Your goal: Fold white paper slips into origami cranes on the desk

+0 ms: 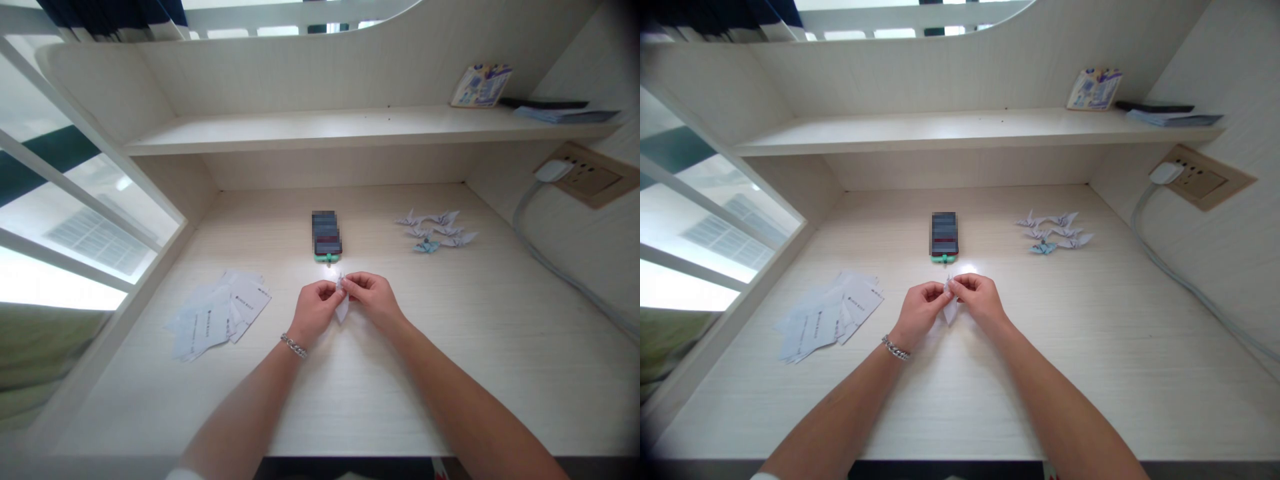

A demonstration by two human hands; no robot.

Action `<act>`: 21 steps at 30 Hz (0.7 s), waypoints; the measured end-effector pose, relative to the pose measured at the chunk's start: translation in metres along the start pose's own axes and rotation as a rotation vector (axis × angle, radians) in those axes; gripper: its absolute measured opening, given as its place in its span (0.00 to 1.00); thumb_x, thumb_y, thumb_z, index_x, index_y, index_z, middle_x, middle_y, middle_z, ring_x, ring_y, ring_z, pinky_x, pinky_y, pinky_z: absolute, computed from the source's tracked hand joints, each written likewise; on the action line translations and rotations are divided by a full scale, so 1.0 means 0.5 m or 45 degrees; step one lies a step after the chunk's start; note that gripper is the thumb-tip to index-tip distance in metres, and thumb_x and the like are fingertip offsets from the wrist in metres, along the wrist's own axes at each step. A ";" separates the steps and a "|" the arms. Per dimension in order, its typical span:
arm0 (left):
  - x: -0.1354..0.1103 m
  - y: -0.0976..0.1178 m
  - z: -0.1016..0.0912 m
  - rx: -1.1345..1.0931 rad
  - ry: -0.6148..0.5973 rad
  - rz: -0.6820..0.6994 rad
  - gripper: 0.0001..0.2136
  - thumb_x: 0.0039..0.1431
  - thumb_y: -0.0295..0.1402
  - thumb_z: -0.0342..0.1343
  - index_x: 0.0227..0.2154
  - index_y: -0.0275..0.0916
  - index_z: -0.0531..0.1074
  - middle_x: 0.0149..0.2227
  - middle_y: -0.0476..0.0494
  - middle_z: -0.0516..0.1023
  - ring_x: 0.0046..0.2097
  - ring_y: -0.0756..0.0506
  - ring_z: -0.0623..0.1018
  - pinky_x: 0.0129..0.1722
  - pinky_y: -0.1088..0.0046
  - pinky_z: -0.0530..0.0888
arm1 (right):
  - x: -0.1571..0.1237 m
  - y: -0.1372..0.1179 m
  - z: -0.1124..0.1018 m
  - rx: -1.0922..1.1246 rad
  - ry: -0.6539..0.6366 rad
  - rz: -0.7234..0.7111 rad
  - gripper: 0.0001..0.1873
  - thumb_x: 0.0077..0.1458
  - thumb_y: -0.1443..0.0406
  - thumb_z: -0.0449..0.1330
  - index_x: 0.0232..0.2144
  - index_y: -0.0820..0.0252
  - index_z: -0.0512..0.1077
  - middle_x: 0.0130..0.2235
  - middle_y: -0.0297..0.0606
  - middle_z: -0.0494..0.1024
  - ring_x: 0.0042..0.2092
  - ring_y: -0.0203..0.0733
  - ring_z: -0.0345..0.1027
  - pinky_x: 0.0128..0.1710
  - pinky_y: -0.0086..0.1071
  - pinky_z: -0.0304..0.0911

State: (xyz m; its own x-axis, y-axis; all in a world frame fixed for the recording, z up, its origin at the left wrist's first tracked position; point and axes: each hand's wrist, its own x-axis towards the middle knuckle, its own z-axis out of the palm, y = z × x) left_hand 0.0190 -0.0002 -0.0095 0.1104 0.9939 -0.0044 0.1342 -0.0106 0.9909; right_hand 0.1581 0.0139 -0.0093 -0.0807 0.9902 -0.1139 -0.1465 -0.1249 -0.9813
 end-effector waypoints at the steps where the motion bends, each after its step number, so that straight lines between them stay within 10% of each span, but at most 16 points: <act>1: 0.000 -0.001 0.000 0.009 -0.010 -0.001 0.13 0.51 0.41 0.57 0.28 0.33 0.75 0.29 0.42 0.77 0.30 0.48 0.74 0.29 0.75 0.69 | 0.000 0.000 -0.001 0.008 0.005 0.001 0.14 0.40 0.57 0.66 0.26 0.62 0.75 0.26 0.36 0.76 0.27 0.36 0.67 0.28 0.30 0.63; 21: -0.006 0.002 0.001 -0.009 -0.153 -0.070 0.11 0.49 0.38 0.58 0.26 0.33 0.73 0.25 0.46 0.73 0.27 0.51 0.70 0.27 0.77 0.66 | 0.005 -0.006 -0.012 0.070 0.065 -0.021 0.11 0.40 0.60 0.67 0.24 0.63 0.74 0.24 0.34 0.73 0.26 0.33 0.64 0.28 0.29 0.63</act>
State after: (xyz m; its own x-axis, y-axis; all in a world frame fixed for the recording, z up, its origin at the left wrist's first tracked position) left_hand 0.0193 -0.0034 -0.0087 0.2200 0.9726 -0.0746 0.1365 0.0450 0.9896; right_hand 0.1644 0.0170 -0.0076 -0.0280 0.9938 -0.1072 -0.2012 -0.1106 -0.9733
